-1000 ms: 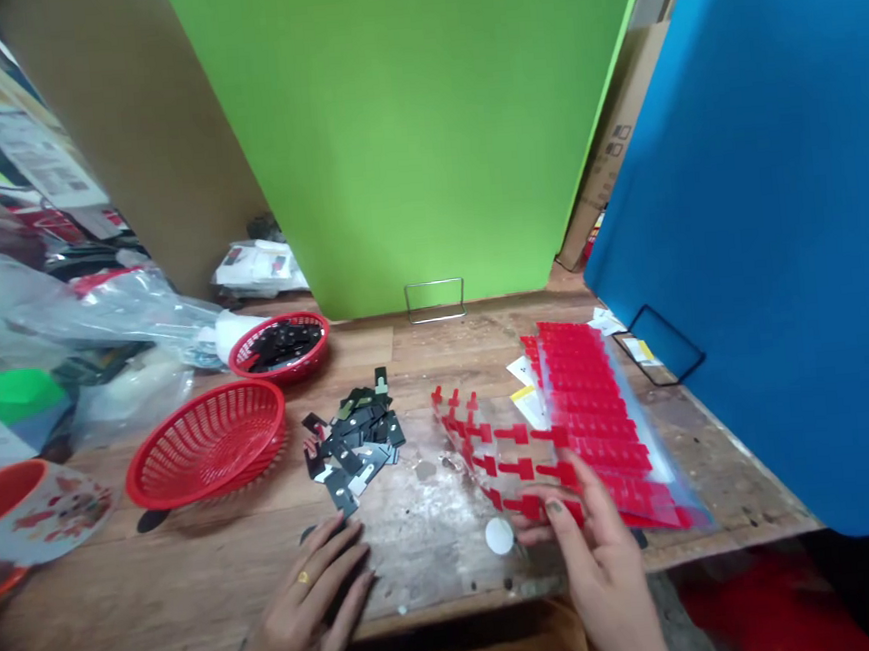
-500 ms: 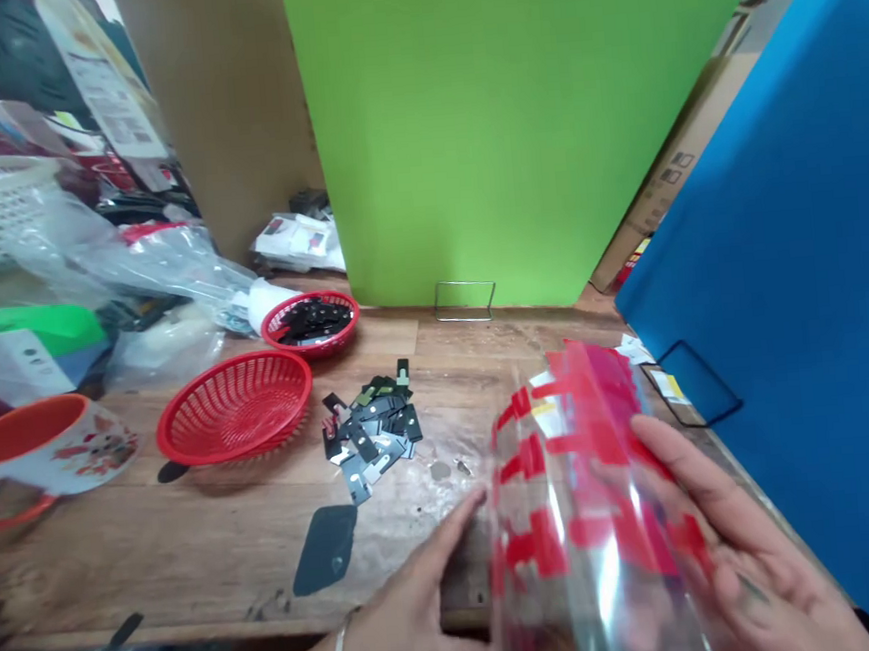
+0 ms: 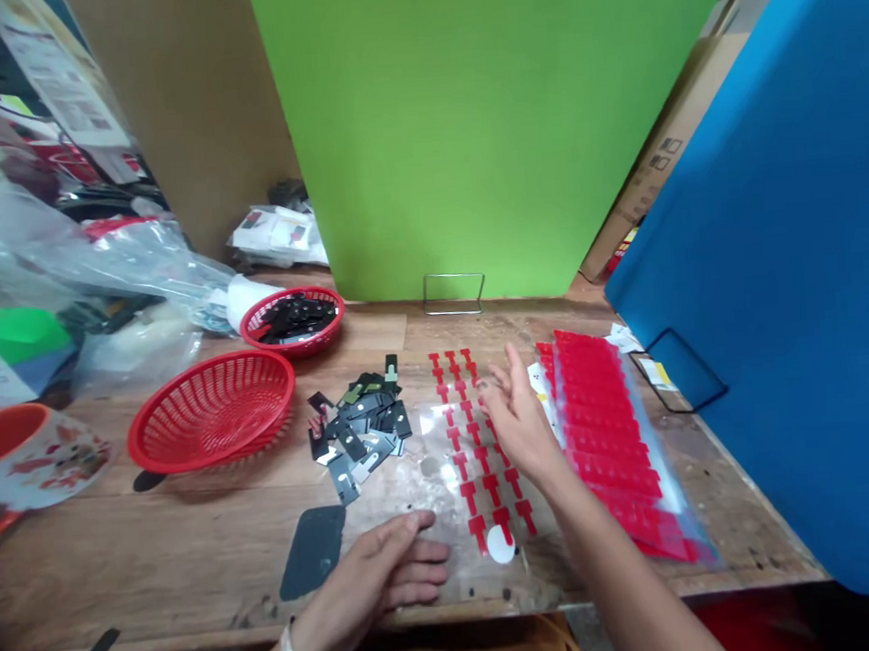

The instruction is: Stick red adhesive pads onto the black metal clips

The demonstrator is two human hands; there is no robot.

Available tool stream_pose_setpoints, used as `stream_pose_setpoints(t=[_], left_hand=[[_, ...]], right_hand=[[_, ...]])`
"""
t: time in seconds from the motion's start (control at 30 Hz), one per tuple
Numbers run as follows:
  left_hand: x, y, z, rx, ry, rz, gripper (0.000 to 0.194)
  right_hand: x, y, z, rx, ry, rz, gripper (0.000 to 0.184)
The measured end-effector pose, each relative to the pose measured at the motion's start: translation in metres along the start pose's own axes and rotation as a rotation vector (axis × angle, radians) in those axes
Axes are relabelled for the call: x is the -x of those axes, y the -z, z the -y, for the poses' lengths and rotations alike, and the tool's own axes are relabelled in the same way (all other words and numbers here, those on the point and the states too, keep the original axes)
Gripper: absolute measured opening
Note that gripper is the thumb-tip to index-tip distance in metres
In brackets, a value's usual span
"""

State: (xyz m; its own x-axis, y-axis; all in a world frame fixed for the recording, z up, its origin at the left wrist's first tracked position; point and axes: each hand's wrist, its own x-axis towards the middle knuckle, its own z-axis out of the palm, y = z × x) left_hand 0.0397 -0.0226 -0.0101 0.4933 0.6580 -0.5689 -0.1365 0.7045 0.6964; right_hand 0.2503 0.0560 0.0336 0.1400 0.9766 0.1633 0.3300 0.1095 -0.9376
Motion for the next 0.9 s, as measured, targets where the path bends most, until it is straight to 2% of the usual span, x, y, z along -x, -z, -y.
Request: stream_pose_setpoints(t=[0.07,0.17,0.27,0.33,0.43,0.57,0.7,0.9], left_hand=[[0.005,0.005,-0.003,-0.208,-0.138,-0.098,0.047],[0.012,0.01,-0.002,-0.691,-0.45,-0.209,0.033],[0.012,0.01,0.008,-1.183,-0.748,-0.239,0.032],[0.006,0.007,0.017,-1.413,-0.847,-0.208,0.042],[-0.005,0.006,0.023,-1.604,-0.911,-0.202,0.051],[-0.012,0.006,0.014,-1.692,-0.894,-0.267,0.049],[-0.015,0.004,0.005,-1.713,-0.827,-0.297,0.048],[-0.008,0.003,0.004,-1.611,-0.799,-0.263,0.05]], right_hand=[[0.015,0.001,-0.01,0.216,0.088,0.072,0.052],[0.043,0.006,-0.022,0.545,0.231,0.235,0.036],[0.067,0.01,-0.031,0.709,0.304,0.377,0.042],[0.077,0.009,-0.037,0.766,0.323,0.442,0.051],[0.086,0.002,-0.045,0.824,0.366,0.443,0.054],[0.093,-0.016,-0.055,0.885,0.374,0.309,0.053],[0.097,-0.034,-0.064,0.912,0.34,0.183,0.051],[0.099,-0.039,-0.074,0.881,0.364,0.154,0.054]])
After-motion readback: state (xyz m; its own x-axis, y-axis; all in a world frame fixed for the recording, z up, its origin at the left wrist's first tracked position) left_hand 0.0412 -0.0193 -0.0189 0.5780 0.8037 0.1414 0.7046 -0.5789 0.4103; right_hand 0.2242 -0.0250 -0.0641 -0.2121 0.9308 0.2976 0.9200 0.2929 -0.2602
